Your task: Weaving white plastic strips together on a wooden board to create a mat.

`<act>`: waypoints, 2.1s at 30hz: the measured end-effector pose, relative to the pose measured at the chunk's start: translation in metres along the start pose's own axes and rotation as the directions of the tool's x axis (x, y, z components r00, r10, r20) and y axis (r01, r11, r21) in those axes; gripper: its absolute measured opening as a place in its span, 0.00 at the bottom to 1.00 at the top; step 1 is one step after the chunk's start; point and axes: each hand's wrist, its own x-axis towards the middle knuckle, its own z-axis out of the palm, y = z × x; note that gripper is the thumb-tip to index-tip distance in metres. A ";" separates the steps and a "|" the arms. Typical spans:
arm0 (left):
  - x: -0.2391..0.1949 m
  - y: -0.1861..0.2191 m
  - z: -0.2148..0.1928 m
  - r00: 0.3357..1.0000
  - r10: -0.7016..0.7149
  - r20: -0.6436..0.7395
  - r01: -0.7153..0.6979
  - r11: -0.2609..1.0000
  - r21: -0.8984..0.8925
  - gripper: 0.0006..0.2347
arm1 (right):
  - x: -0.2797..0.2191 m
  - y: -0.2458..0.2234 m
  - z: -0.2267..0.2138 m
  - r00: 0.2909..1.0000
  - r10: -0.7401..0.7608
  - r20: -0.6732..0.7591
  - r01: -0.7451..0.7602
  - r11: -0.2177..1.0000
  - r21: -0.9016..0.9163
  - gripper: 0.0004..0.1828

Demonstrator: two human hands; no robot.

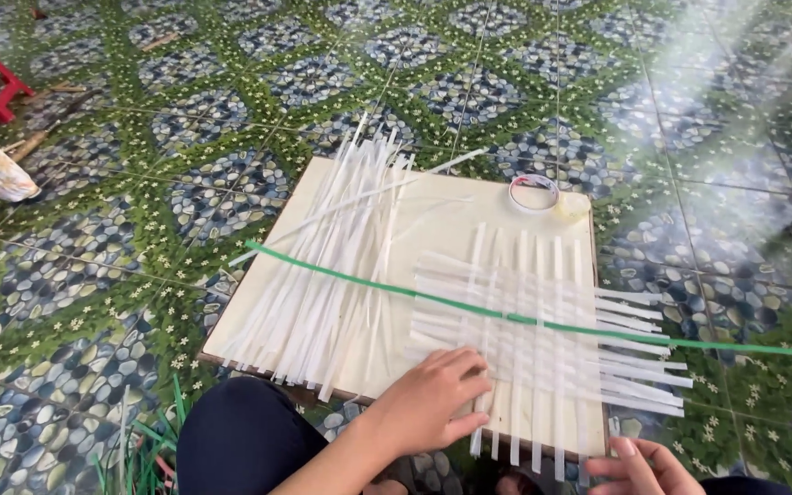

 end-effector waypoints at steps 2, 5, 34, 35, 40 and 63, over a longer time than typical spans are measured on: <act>0.003 0.002 -0.003 0.997 -0.031 0.064 0.029 0.999 0.018 0.12 | -0.016 -0.019 0.001 1.000 0.010 -0.003 -0.010 1.000 0.026 0.13; 0.005 0.003 -0.021 0.980 -0.093 0.178 0.102 0.994 -0.042 0.18 | -0.016 -0.035 -0.001 0.995 0.082 0.063 -0.086 0.994 0.062 0.14; 0.036 -0.205 -0.131 0.159 -0.969 -0.186 0.938 0.090 0.334 0.53 | 0.056 0.040 0.046 0.354 -0.875 0.330 0.787 0.088 -0.611 0.32; 0.037 -0.206 -0.133 0.162 -0.969 -0.186 0.938 0.093 0.335 0.53 | 0.056 0.039 0.047 0.354 -0.876 0.328 0.786 0.089 -0.612 0.32; 0.031 -0.207 -0.138 0.226 -0.963 -0.144 0.924 0.164 0.346 0.32 | 0.052 0.038 0.045 0.428 -0.821 0.377 0.773 0.116 -0.624 0.32; 0.034 -0.196 -0.137 0.268 -0.959 -0.092 0.942 0.240 0.236 0.48 | 0.064 0.026 0.034 0.517 -0.710 0.479 0.808 0.220 -0.547 0.33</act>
